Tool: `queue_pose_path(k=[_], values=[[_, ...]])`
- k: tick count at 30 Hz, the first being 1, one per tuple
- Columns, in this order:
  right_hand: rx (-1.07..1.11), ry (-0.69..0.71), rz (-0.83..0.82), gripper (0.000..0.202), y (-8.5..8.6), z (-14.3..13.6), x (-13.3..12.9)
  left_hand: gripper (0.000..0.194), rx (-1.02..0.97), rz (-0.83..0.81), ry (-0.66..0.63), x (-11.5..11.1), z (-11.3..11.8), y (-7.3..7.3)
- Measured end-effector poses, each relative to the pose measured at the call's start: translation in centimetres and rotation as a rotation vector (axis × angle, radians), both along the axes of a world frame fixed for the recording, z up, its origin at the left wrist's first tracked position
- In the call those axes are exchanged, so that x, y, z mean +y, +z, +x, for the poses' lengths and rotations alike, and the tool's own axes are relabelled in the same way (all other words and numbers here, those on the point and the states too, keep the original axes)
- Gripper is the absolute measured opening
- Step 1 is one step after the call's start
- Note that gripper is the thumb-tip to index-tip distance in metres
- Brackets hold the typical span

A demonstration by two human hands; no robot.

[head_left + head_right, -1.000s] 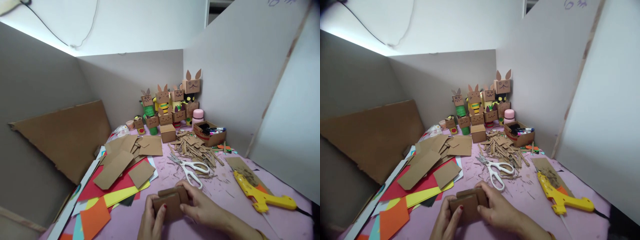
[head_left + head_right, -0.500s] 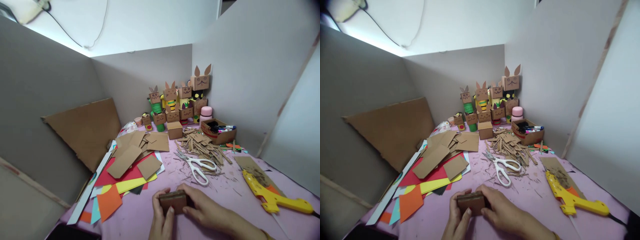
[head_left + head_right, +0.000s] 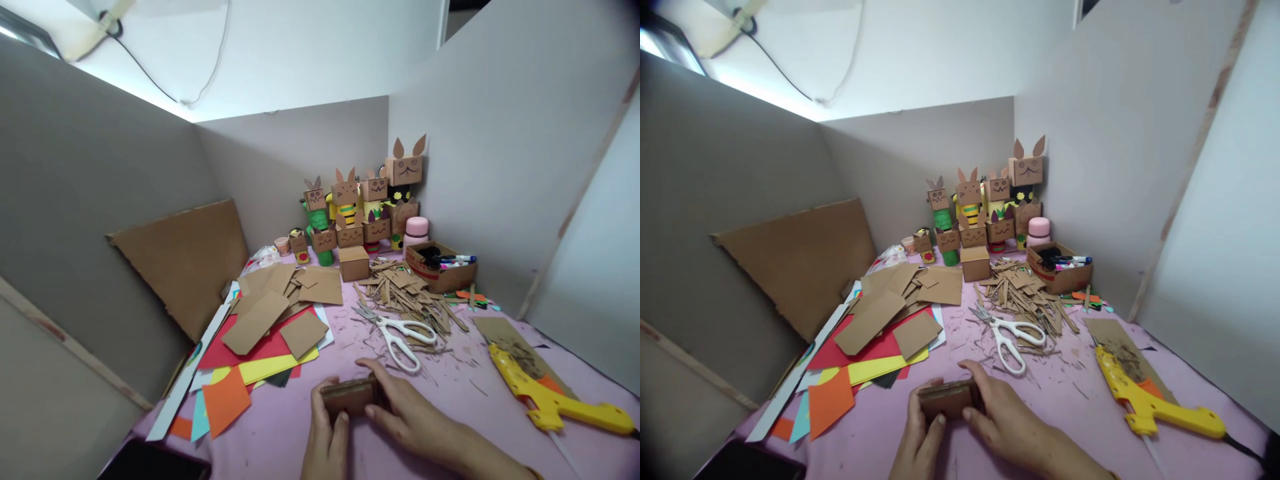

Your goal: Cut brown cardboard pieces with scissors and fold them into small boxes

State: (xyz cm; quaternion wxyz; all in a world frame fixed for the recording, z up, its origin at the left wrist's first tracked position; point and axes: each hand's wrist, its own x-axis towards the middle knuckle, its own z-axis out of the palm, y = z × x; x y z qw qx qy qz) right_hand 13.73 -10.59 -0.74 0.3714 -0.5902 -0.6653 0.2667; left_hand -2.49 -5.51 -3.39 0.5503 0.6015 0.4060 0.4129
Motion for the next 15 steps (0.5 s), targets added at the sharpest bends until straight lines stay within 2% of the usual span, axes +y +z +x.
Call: queue_pose_path(k=[4, 5, 10, 15], values=[[-0.033, 0.022, -0.014, 0.012, 0.1, 0.1, 0.1, 0.041, 0.035, 0.0, 0.004, 0.2, -0.2, -0.6], [-0.045, 0.03, -0.019, 0.007, 0.1, 0.1, 0.2, 0.043, 0.049, -0.004, -0.005, 0.2, -0.3, -0.6], [-0.063, 0.01, -0.033, 0.006, -0.2, -0.1, 0.6, 0.048, 0.076, -0.046, -0.04, 0.3, -0.4, 0.0], [-0.05, 0.014, -0.051, 0.004, -0.2, 0.0, 0.5, 0.047, 0.005, -0.075, 0.013, 0.2, -0.2, 1.4]])
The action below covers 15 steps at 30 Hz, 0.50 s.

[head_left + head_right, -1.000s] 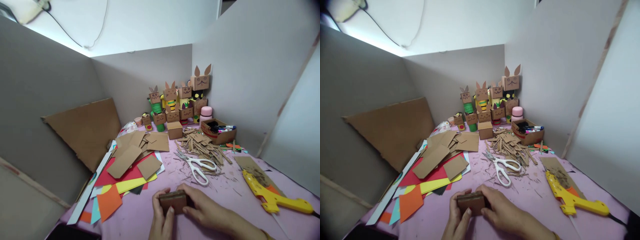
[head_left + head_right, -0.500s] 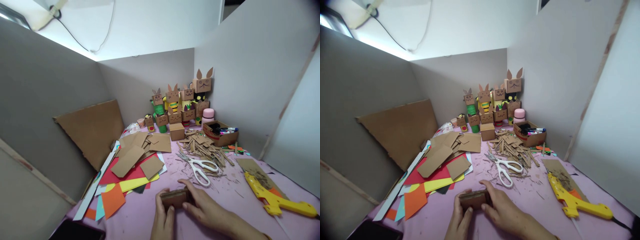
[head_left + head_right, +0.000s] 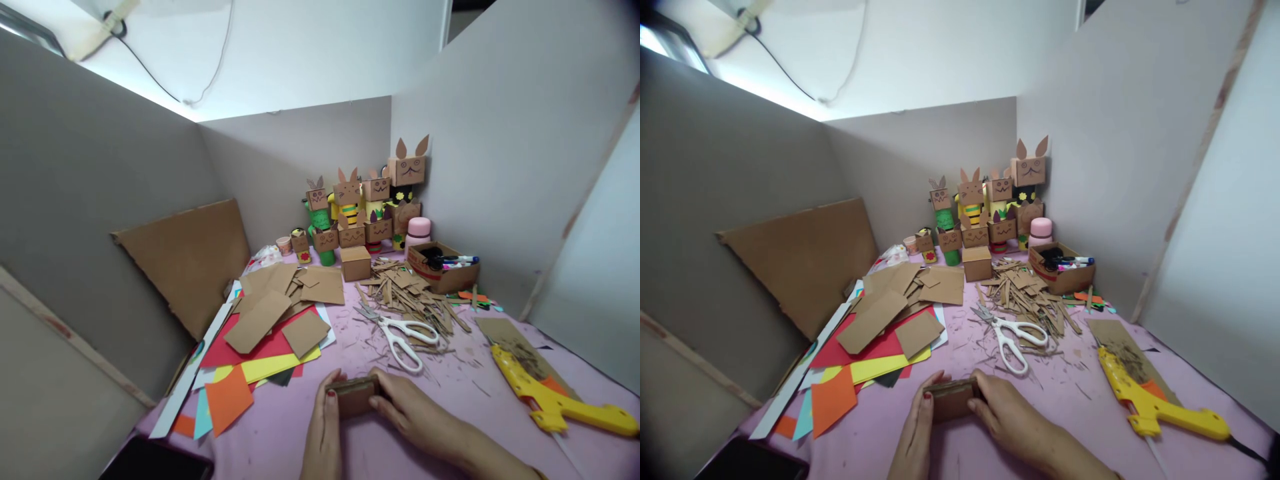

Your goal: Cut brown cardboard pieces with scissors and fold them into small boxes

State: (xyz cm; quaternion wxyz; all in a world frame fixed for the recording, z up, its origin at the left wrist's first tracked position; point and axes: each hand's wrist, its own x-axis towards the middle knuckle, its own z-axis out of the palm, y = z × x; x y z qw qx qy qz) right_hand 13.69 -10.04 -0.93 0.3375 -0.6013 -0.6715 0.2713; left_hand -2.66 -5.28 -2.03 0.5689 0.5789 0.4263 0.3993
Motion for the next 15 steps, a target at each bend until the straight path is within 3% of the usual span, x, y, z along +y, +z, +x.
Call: queue_pose_path(k=[5, 10, 15], values=[[0.041, -0.006, -0.006, 0.007, 0.31, -0.12, -0.32, 0.043, -0.034, 0.01, 0.033, 0.15, 0.23, 0.17], [0.155, -0.036, -0.027, 0.039, -0.14, -0.14, -0.06, 0.034, -0.015, 0.026, 0.036, 0.24, 0.24, 0.59], [0.191, -0.044, -0.028, 0.04, -0.16, -0.12, 0.4, 0.028, -0.033, 0.081, 0.032, 0.02, 0.48, 0.87]])
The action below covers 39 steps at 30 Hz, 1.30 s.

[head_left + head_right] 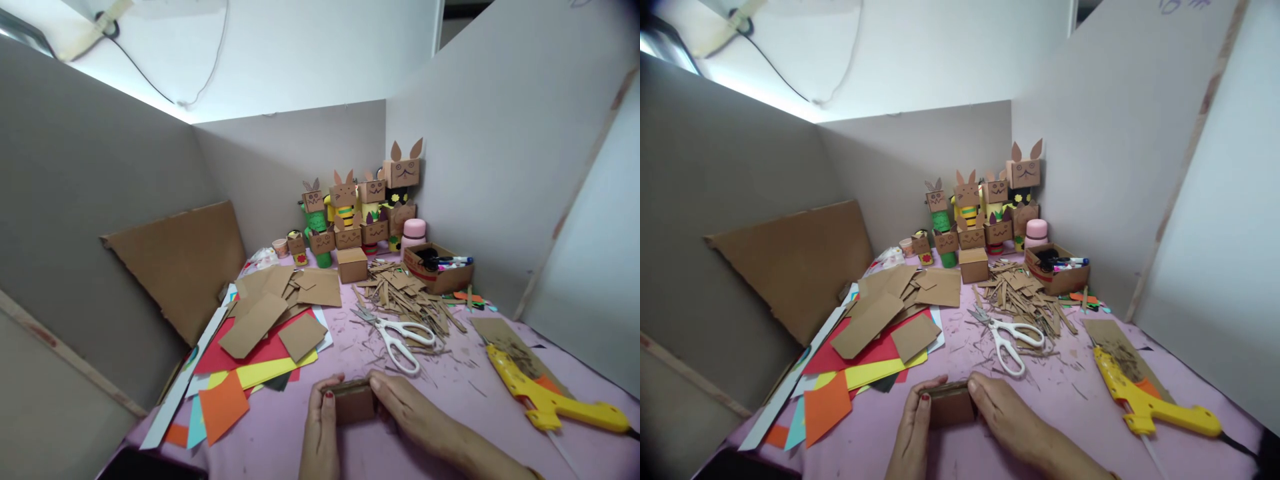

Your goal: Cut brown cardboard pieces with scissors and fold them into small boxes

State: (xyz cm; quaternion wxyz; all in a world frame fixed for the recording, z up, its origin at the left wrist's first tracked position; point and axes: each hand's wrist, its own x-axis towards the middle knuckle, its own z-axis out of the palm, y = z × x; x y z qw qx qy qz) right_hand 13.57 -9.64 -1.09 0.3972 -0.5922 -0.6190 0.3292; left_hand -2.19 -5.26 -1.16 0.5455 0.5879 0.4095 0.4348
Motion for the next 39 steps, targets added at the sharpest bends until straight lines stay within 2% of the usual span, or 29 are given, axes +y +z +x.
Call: queue_pose_path(k=[7, 10, 14, 19, 20, 23, 27, 30, 33, 36, 39], values=[[-0.05, 0.006, -0.009, 0.035, 0.7, -0.3, -0.1, 0.033, -0.019, -0.016, 0.002, 0.0, -0.1, -0.3], [-0.076, -0.006, 0.006, 0.034, 0.7, -0.4, -0.2, 0.032, -0.047, -0.084, -0.051, 0.3, -0.2, -1.1], [-0.085, 0.005, 0.031, 0.034, 0.4, -0.2, -0.2, 0.034, -0.155, -0.074, -0.135, 0.8, -0.2, -2.4], [-0.124, -0.006, 0.068, 0.006, -0.2, -0.2, -0.1, 0.031, -0.127, -0.037, -0.204, 1.1, -0.6, -2.7], [-0.131, -0.019, 0.078, 0.002, -0.3, -0.3, -0.2, 0.029, -0.119, -0.01, -0.201, 1.1, -0.6, -2.7], [-0.143, -0.027, 0.096, 0.01, -0.4, -0.6, -0.3, 0.026, -0.126, 0.041, -0.127, 1.0, -0.7, -3.1], [-0.149, -0.034, 0.075, 0.008, -0.5, -0.7, -0.3, 0.038, -0.12, -0.012, -0.068, 0.7, -0.3, -3.5], [-0.153, -0.034, 0.064, 0.008, -0.6, -0.6, -0.1, 0.048, -0.168, -0.023, 0.034, 0.5, -0.1, -2.8], [-0.156, -0.024, 0.061, 0.008, -0.6, -0.5, 0.0, 0.045, -0.238, -0.029, 0.133, 0.5, -0.4, -1.7], [-0.159, -0.026, 0.059, 0.008, -0.3, -0.6, -0.1, 0.042, -0.258, 0.009, 0.133, 0.6, -0.9, -1.3], [-0.163, -0.035, 0.053, 0.008, -0.1, -0.7, -0.2, 0.044, -0.252, 0.036, 0.092, 0.7, -0.7, -1.8]])
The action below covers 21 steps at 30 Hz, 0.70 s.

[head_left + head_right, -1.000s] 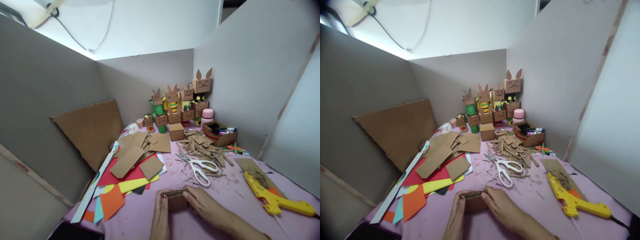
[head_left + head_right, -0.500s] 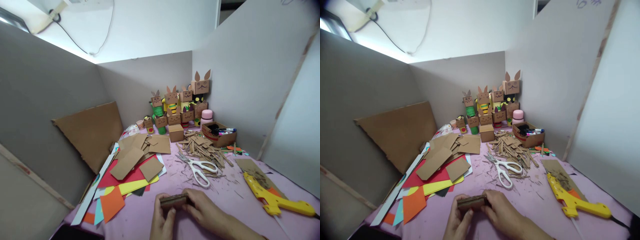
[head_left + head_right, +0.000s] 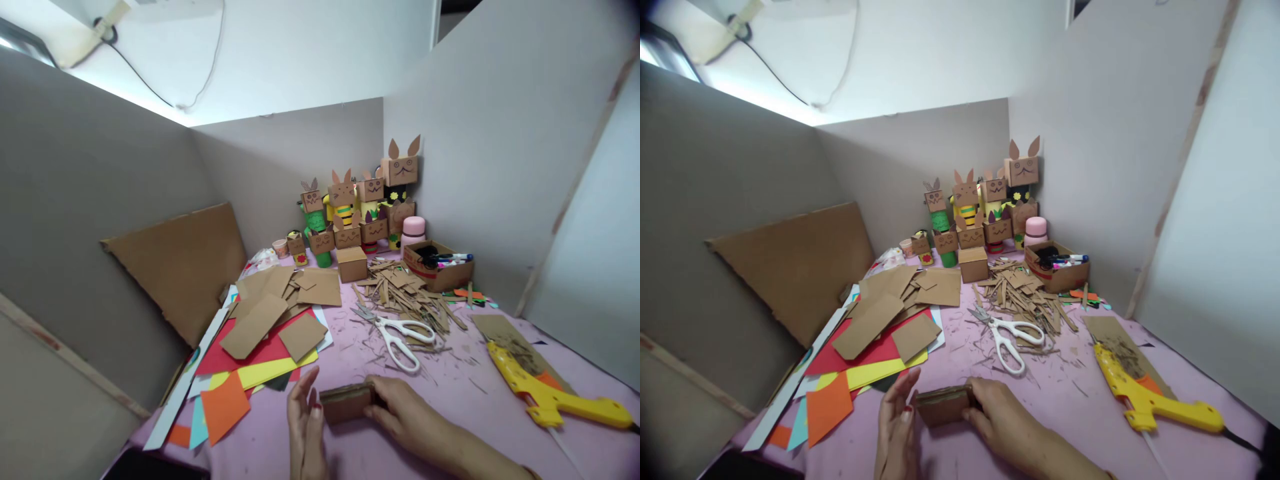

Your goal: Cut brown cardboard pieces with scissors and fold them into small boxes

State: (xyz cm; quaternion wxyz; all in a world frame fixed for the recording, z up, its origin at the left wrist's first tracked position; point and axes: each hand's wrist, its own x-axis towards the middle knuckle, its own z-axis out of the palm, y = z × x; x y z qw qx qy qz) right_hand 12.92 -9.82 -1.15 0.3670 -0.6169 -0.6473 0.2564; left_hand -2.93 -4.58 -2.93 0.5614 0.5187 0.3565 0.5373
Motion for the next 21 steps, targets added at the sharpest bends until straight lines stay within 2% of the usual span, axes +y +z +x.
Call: queue_pose_path(k=[4, 6, 8, 12, 15, 18, 21], values=[[-0.01, -0.016, -0.014, 0.008, -0.2, -0.1, 0.1, 0.057, 0.071, -0.108, -0.102, 0.0, 0.9, -0.8], [-0.012, -0.023, -0.021, 0.008, -0.3, -0.1, 0.1, 0.061, 0.071, -0.127, -0.106, 0.0, 1.1, -0.9], [-0.009, -0.025, -0.022, 0.007, -0.3, 0.0, 0.1, 0.056, 0.089, -0.118, -0.11, 0.0, 1.0, -0.6], [0.017, -0.022, -0.01, 0.007, -0.4, 0.0, 0.1, 0.035, 0.205, -0.084, -0.185, 0.1, 0.3, 0.1], [0.069, -0.008, 0.002, 0.011, -0.6, 0.1, 0.1, 0.03, 0.166, -0.058, -0.249, 0.2, 0.1, 0.2], [0.15, 0.001, 0.02, 0.012, -0.9, 0.1, 0.4, 0.026, 0.155, -0.017, -0.252, 0.5, 0.2, 0.2], [0.269, -0.009, 0.035, 0.011, -1.2, 0.4, 0.9, 0.026, 0.079, -0.119, -0.236, 0.9, 0.2, 0.7]])
